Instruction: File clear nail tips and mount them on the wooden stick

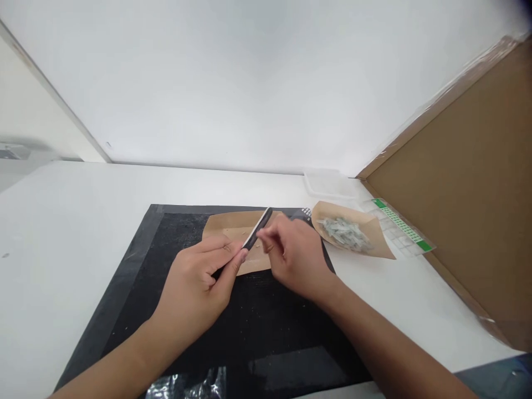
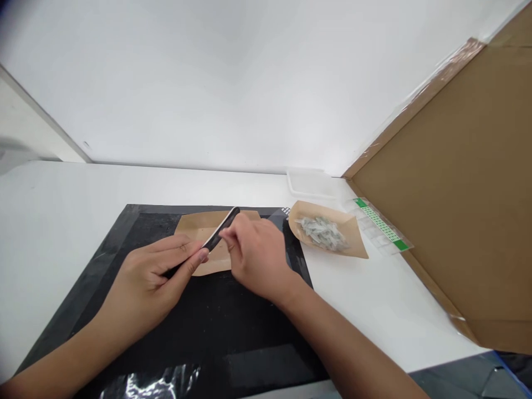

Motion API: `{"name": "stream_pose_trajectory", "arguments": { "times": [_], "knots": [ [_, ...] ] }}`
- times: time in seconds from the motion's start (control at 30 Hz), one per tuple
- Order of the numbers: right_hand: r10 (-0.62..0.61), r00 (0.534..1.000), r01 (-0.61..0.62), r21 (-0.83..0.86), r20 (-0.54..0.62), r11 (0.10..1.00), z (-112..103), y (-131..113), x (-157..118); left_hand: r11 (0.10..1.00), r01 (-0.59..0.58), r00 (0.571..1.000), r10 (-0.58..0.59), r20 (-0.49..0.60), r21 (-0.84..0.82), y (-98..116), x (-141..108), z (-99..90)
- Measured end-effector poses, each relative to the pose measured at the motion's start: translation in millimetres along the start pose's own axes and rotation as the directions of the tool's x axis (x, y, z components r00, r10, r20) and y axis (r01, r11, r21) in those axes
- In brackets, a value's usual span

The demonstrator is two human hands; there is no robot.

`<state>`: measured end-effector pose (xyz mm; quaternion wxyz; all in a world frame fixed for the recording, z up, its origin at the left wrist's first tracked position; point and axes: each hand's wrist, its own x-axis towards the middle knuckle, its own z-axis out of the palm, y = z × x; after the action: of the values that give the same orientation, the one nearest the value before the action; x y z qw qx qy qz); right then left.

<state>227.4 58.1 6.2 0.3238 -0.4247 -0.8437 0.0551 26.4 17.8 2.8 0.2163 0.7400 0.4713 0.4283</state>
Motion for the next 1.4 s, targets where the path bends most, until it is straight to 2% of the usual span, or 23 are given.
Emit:
{"name": "stream_pose_trajectory", "arguments": {
  "times": [0.07, 0.2, 0.3, 0.4, 0.5, 0.57, 0.63, 0.77, 0.87, 0.97, 1.03, 1.17, 1.33, 1.4],
  "knots": [
    [-0.048, 0.998, 0.048, -0.007, 0.048, 0.999, -0.2, -0.2, 0.6, 1.0, 0.006, 1.0, -0.006, 0.012, 0.0, -0.2, 0.9, 0.2],
    [-0.002, 0.998, 0.0, -0.031, -0.062, 1.0, -1.3, -0.4, 1.5, 1.0, 0.012, 1.0, -0.012, 0.003, -0.015, 1.2, 1.8, 1.1],
    [-0.084, 0.996, 0.084, 0.003, 0.001, 0.996, -1.5, -1.1, 0.8, 0.999, -0.014, 1.0, 0.014, -0.005, -0.03, 1.6, 1.3, 1.8],
    [-0.046, 0.998, 0.046, -0.012, -0.048, 0.999, -0.7, -2.2, -0.4, 1.0, -0.026, 0.999, 0.026, -0.02, -0.005, 1.0, 1.1, 1.7],
    [-0.07, 0.997, 0.07, -0.012, -0.015, 0.997, 0.7, -3.4, -0.9, 0.999, -0.044, 0.998, 0.044, -0.033, 0.019, 0.5, 1.5, 1.1],
    [-0.078, 0.996, 0.078, -0.005, -0.047, 0.997, 1.2, -3.9, -0.7, 0.998, -0.055, 0.998, 0.056, -0.041, 0.015, 0.8, 1.6, 0.8],
    [-0.027, 0.992, 0.025, -0.011, -0.122, 1.0, 1.2, -4.0, -0.3, 0.999, -0.051, 0.997, 0.051, -0.05, 0.012, 1.8, 1.6, 0.8],
    [-0.067, 0.994, 0.067, -0.003, -0.084, 0.998, 0.3, -2.5, 0.8, 0.998, -0.059, 0.997, 0.059, -0.052, 0.003, 3.6, 0.9, 1.1],
    [-0.044, 0.988, 0.037, -0.052, -0.147, 0.998, -1.0, -0.2, 1.4, 0.999, -0.049, 0.997, 0.049, -0.053, 0.0, 3.0, 0.1, 1.4],
    [-0.075, 0.997, 0.073, -0.067, -0.035, 0.995, -3.0, 0.6, 0.9, 0.999, -0.04, 0.998, 0.04, -0.05, 0.011, 1.1, -0.6, 2.2],
    [-0.09, 0.996, 0.09, -0.022, 0.003, 0.996, -4.3, 0.8, 0.1, 0.999, -0.047, 0.997, 0.047, -0.06, 0.004, 0.6, -0.7, 3.1],
    [0.021, 0.996, 0.0, 0.243, -0.087, 0.97, -5.8, 7.1, -1.2, 0.998, -0.06, 0.99, 0.059, -0.125, -0.001, 3.0, 0.2, 5.8],
    [0.238, 0.971, -0.193, 0.537, -0.015, 0.821, -5.5, 22.7, -2.4, 1.0, -0.014, 0.989, 0.016, -0.148, 0.009, 4.8, 1.0, 7.4],
    [0.28, 0.96, -0.217, 0.607, -0.01, 0.765, -6.4, 26.1, -2.3, 1.0, -0.012, 0.99, 0.013, -0.142, 0.01, 4.4, 1.0, 6.9]
  ]
}}
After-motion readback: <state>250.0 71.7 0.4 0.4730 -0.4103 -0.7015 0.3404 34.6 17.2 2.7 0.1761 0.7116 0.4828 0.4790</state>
